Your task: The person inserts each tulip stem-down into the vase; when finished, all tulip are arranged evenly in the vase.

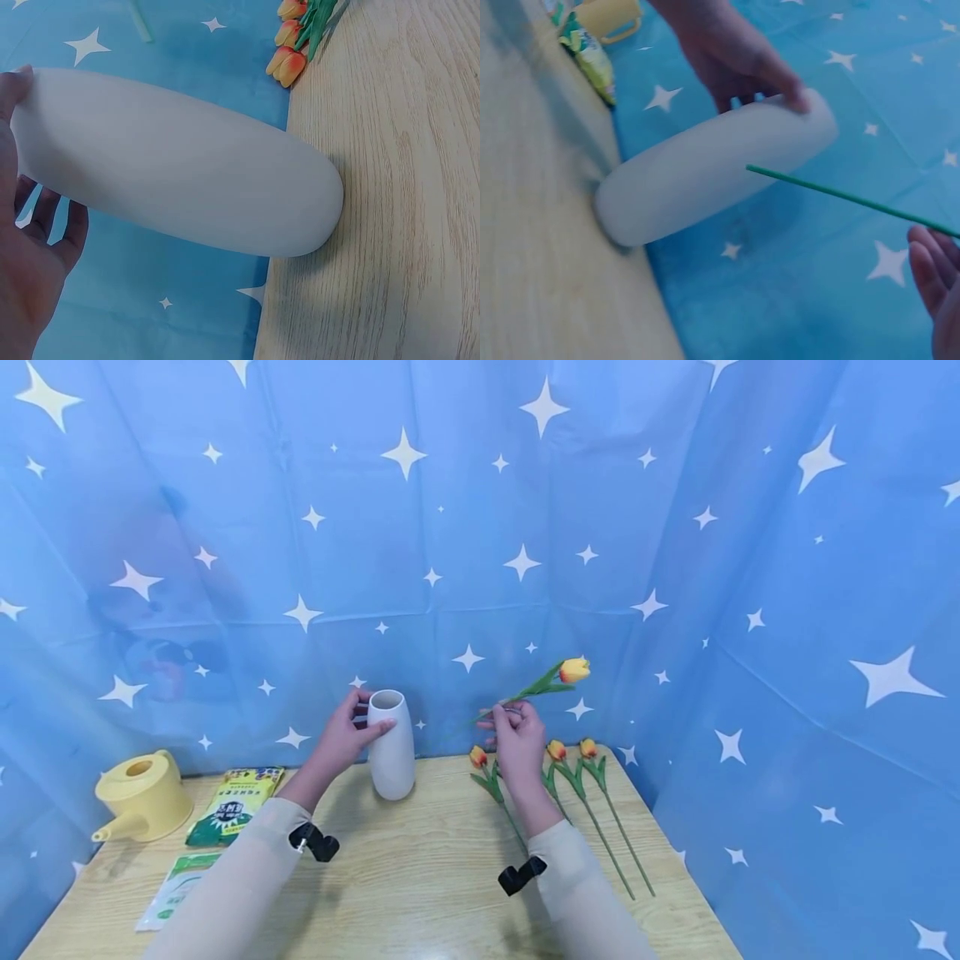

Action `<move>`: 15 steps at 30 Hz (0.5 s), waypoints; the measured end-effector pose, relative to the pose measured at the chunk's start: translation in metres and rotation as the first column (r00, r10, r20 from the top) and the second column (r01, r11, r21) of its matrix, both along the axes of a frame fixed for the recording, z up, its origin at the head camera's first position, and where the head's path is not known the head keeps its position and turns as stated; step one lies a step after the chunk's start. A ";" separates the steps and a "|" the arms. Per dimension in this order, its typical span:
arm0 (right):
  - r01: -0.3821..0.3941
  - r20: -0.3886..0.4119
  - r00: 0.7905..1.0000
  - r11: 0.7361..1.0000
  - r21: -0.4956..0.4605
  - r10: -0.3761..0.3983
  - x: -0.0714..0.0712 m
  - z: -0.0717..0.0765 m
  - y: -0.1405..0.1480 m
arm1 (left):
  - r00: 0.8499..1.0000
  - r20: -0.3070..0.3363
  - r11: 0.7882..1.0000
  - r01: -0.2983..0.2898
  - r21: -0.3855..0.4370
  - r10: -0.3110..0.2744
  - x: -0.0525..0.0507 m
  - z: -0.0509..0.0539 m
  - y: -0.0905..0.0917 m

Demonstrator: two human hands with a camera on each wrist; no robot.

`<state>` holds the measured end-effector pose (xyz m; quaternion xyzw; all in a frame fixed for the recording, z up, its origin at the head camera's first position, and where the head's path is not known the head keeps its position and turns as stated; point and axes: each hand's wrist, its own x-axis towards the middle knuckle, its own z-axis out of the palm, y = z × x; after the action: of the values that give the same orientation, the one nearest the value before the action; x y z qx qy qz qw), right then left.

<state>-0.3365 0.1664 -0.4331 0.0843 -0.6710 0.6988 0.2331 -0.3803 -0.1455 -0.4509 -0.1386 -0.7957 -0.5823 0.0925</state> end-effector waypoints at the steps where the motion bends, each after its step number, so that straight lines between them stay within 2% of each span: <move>1: 0.008 -0.009 1.000 1.000 -0.006 -0.008 -0.001 0.005 0.000 | 1.000 0.003 1.000 -0.001 -0.002 0.001 0.000 0.000 0.000; 7: 0.056 -0.080 0.995 0.997 -0.049 -0.060 -0.007 0.032 -0.004 | 1.000 0.005 1.000 -0.001 -0.004 0.001 0.001 0.001 -0.001; 15: 0.031 -0.145 0.988 0.992 -0.123 -0.049 -0.014 0.057 -0.014 | 1.000 0.009 1.000 -0.013 -0.013 0.013 0.002 0.002 0.001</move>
<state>-0.3506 0.1520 -0.3762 0.1082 -0.6102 0.7249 0.3007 -0.3784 -0.1446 -0.4492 -0.1314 -0.8008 -0.5770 0.0919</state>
